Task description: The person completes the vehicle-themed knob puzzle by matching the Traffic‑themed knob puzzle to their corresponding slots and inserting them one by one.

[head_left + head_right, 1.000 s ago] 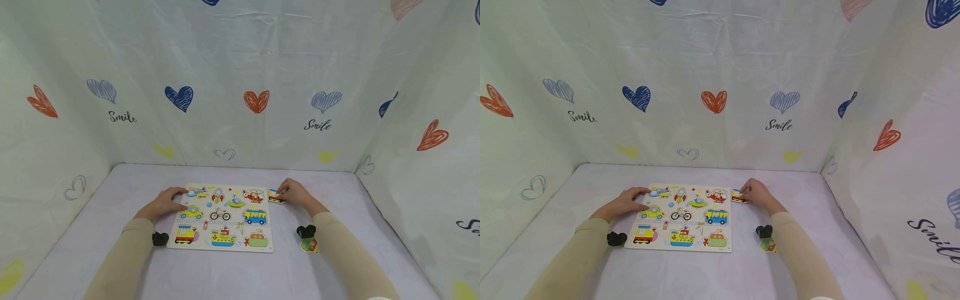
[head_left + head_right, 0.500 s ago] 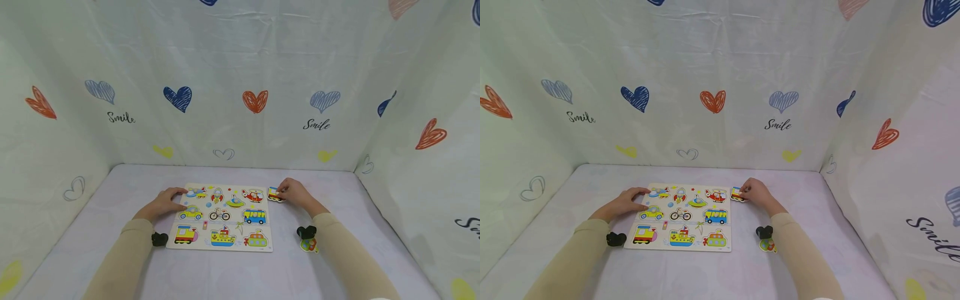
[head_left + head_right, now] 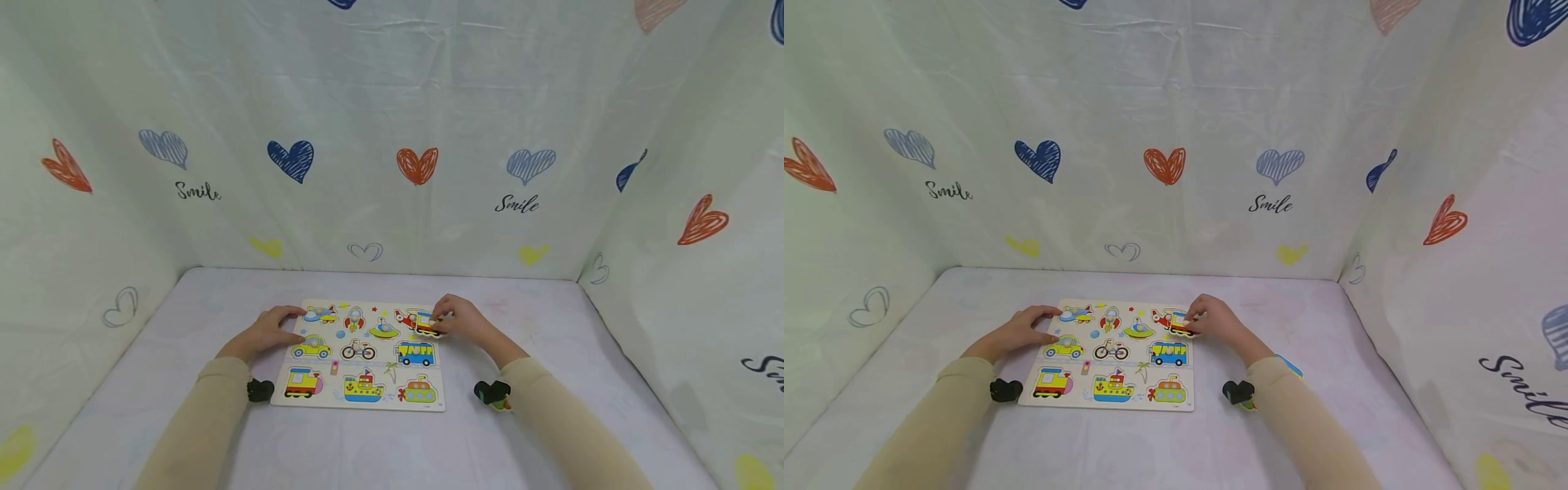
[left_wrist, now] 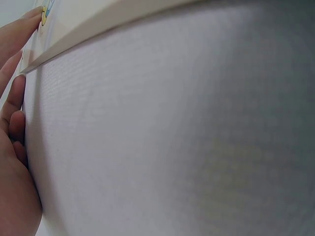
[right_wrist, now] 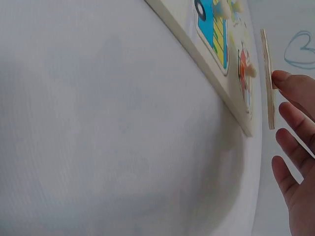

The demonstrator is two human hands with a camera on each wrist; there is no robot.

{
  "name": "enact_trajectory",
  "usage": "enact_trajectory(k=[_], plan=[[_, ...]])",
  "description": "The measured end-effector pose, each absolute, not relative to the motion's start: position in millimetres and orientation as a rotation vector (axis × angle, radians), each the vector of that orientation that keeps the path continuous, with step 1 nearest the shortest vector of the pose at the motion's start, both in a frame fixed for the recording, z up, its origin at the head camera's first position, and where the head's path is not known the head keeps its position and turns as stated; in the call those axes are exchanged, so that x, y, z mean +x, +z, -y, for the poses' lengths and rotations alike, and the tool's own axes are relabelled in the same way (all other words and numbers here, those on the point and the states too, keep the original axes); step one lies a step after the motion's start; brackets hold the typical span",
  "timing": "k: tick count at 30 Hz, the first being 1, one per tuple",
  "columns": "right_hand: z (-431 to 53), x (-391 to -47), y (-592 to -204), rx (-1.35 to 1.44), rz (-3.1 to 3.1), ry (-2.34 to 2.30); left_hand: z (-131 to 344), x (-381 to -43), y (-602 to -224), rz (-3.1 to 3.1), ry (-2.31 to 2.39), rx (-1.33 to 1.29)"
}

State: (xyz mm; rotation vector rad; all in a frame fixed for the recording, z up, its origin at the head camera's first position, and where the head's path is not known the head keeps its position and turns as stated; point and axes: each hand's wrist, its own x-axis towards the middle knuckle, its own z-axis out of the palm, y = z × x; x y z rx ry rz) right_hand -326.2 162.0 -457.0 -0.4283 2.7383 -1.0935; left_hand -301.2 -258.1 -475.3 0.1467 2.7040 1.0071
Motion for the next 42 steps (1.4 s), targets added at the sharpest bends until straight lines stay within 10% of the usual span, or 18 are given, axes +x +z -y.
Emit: enact_trajectory(k=[42], plan=[[-32,-269,-446,-1.130,-2.491,-1.045,258,-302,-475,-2.690,1.013,0.109]])
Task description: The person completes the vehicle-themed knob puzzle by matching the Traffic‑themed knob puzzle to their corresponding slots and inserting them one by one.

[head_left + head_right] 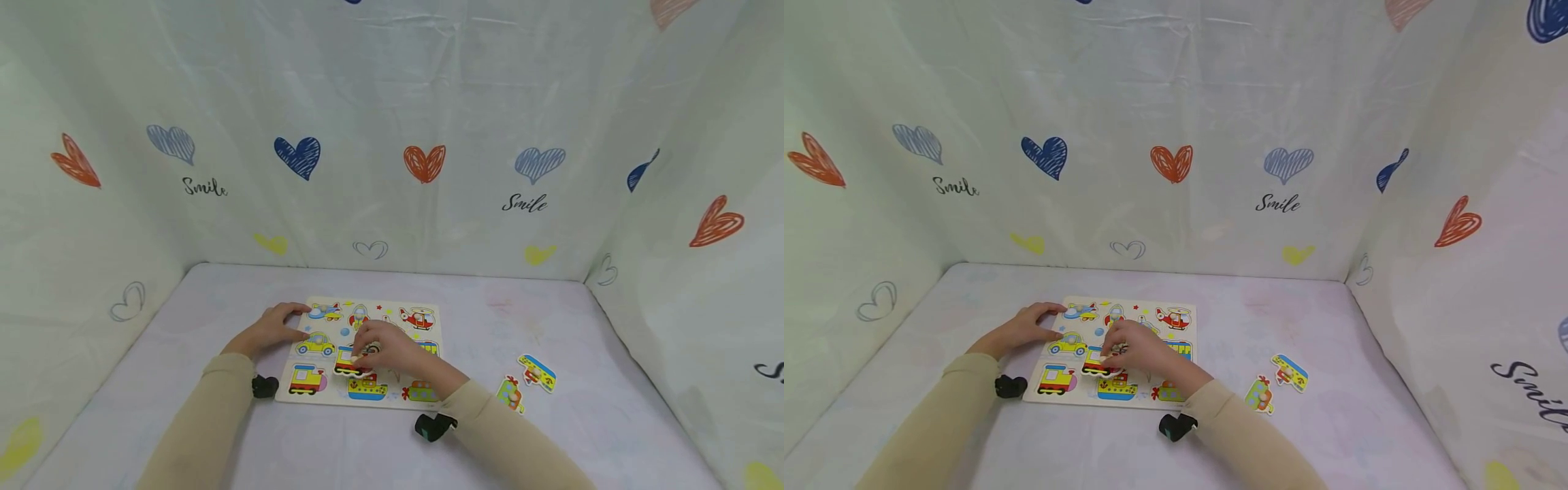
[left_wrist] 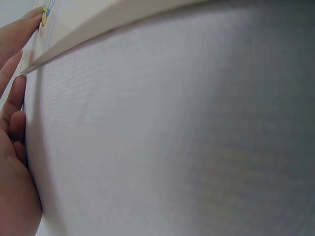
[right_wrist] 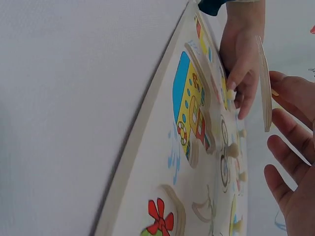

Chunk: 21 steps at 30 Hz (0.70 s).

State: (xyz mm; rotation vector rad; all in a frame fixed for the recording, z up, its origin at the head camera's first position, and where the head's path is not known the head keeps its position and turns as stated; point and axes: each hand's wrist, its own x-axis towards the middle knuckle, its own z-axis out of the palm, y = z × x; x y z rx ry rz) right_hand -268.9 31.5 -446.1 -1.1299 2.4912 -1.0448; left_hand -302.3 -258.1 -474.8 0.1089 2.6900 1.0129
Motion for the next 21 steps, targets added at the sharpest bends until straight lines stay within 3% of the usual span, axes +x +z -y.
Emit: enact_trajectory(k=[21], plan=[[11,-248,-454,-1.089,-2.399,-1.161,261,-302,-471,-2.697,1.008,0.188]])
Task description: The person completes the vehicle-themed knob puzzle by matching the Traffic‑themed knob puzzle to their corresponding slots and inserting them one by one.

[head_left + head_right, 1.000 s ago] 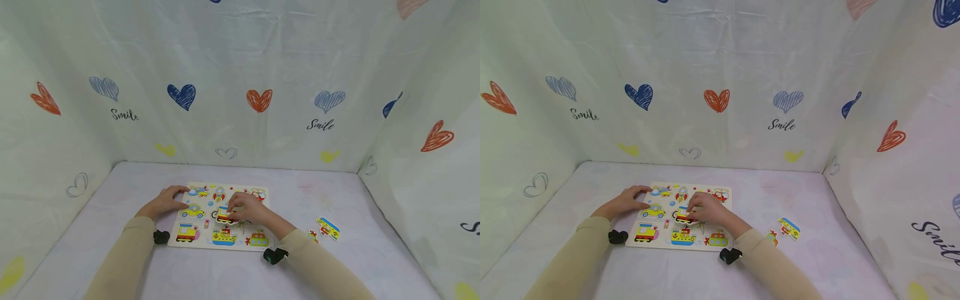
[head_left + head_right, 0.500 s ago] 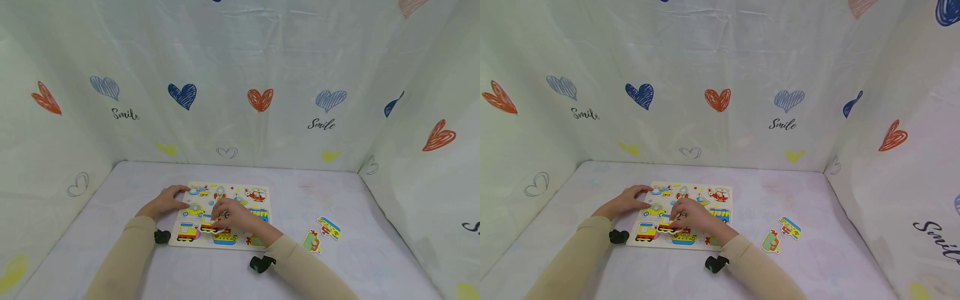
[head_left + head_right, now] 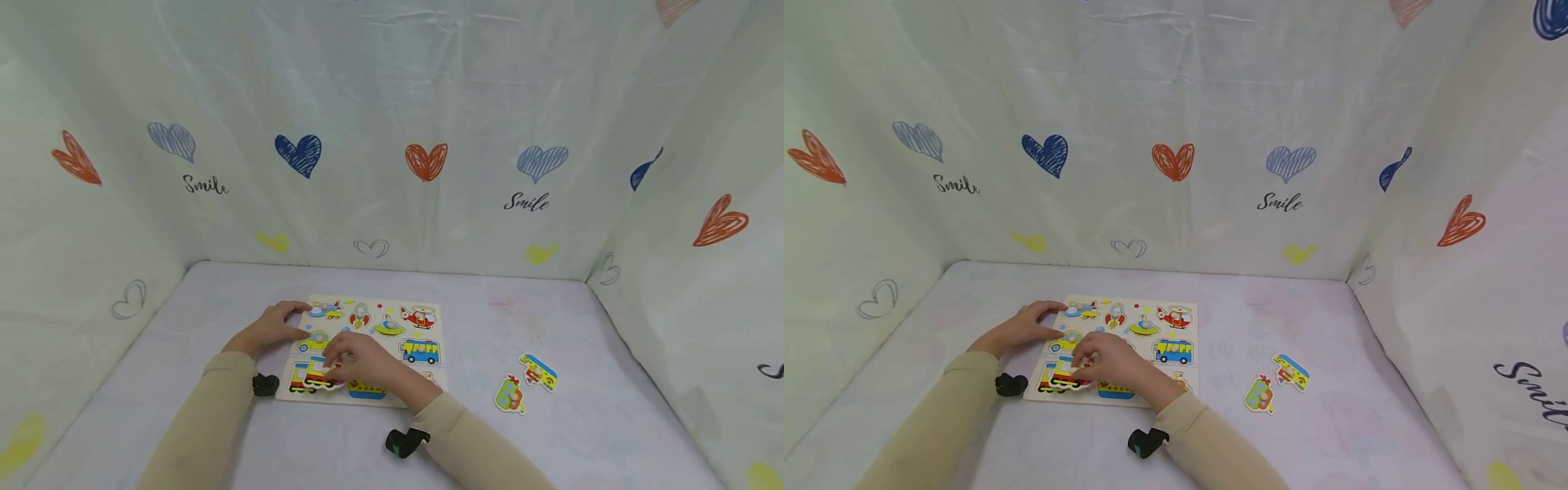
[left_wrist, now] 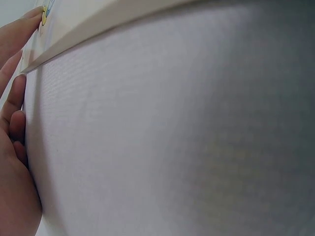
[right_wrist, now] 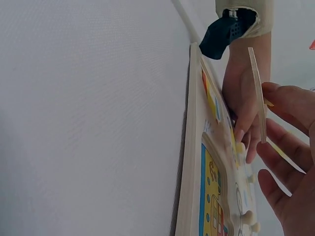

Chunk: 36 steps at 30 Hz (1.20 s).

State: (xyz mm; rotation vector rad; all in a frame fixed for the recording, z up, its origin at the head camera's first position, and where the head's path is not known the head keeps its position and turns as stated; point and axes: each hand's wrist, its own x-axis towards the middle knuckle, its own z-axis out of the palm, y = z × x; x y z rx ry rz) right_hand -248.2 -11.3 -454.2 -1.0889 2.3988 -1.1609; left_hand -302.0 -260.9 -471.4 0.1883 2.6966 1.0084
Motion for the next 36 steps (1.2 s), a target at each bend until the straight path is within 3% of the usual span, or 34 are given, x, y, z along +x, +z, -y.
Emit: enact_trajectory(k=[36], plan=[[57,-247,-468,-0.927,-2.588,-0.948,261,-304,-475,-2.711,1.029,0.206]])
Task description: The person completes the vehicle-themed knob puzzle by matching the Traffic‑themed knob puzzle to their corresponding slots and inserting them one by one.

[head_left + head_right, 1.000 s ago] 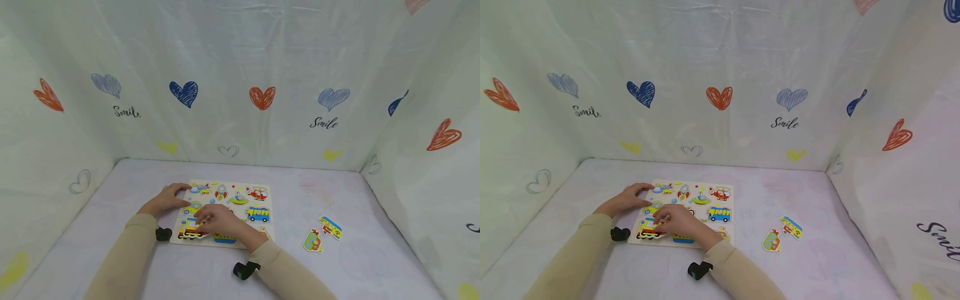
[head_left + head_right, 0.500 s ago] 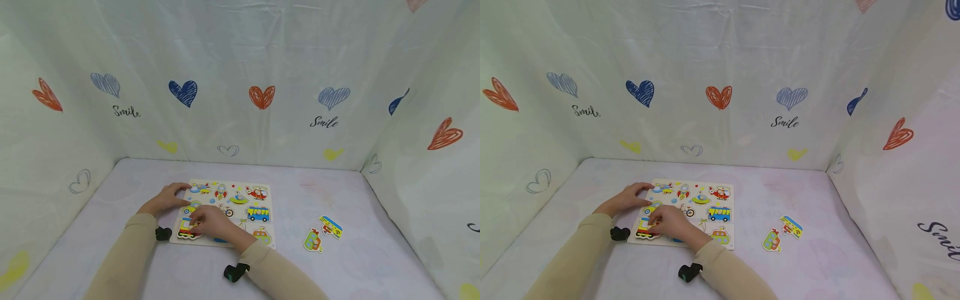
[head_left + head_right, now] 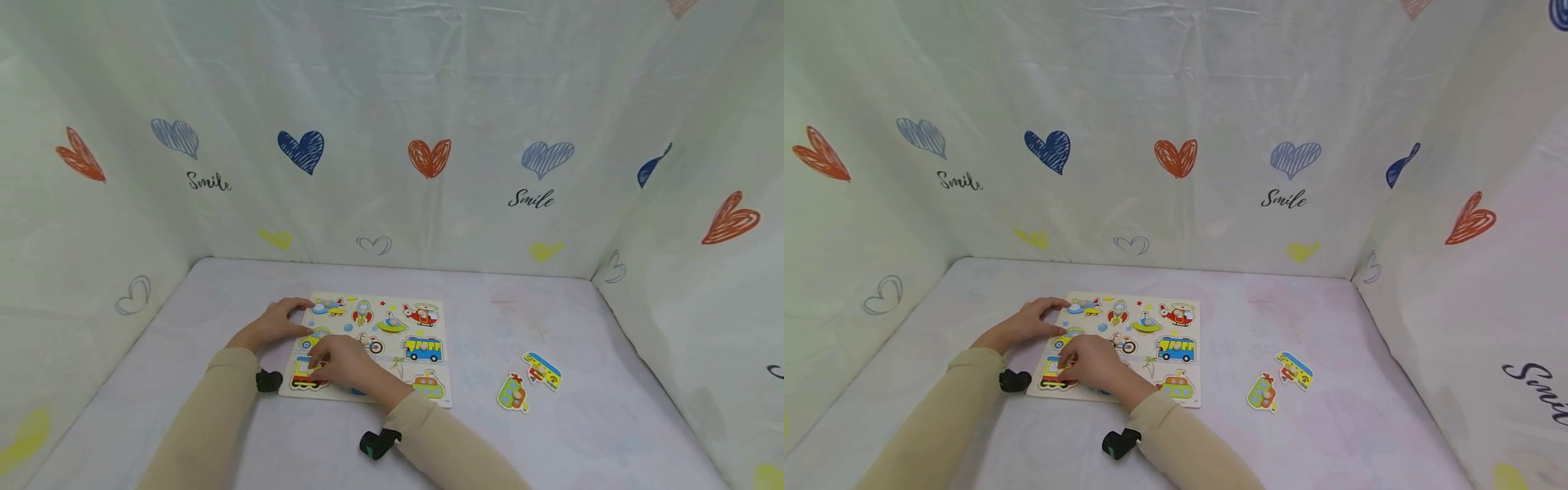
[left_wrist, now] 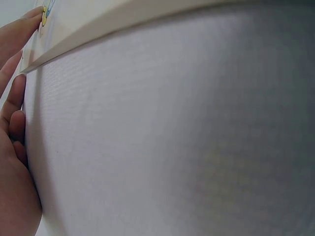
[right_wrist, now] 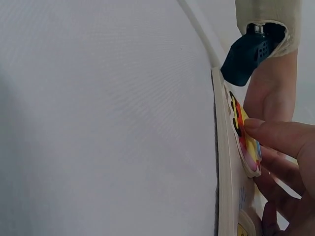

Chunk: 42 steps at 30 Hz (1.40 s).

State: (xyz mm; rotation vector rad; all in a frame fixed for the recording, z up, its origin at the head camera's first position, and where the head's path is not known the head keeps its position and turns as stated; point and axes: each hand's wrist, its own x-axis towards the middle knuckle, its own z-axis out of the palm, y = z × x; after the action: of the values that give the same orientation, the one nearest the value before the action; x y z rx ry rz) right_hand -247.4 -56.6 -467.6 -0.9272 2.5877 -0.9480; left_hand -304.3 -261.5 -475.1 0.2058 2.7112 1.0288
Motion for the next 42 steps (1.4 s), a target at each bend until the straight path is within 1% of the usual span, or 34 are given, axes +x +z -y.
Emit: enact_trajectory(k=[5,14,42], plan=[[55.6,-247.5,-468.6,-0.901,-2.599,-0.974,260.8,-305.3,-475.1,-2.705,1.040,0.200],[57.7,-247.1,-471.7,-0.973,-2.642,-0.911,261.0,-304.9,-474.2,-2.696,1.040,0.183],[62.3,-249.9,-473.0,-0.943,-2.637,-0.835,260.3,-301.9,-471.1,-2.698,1.008,0.171]])
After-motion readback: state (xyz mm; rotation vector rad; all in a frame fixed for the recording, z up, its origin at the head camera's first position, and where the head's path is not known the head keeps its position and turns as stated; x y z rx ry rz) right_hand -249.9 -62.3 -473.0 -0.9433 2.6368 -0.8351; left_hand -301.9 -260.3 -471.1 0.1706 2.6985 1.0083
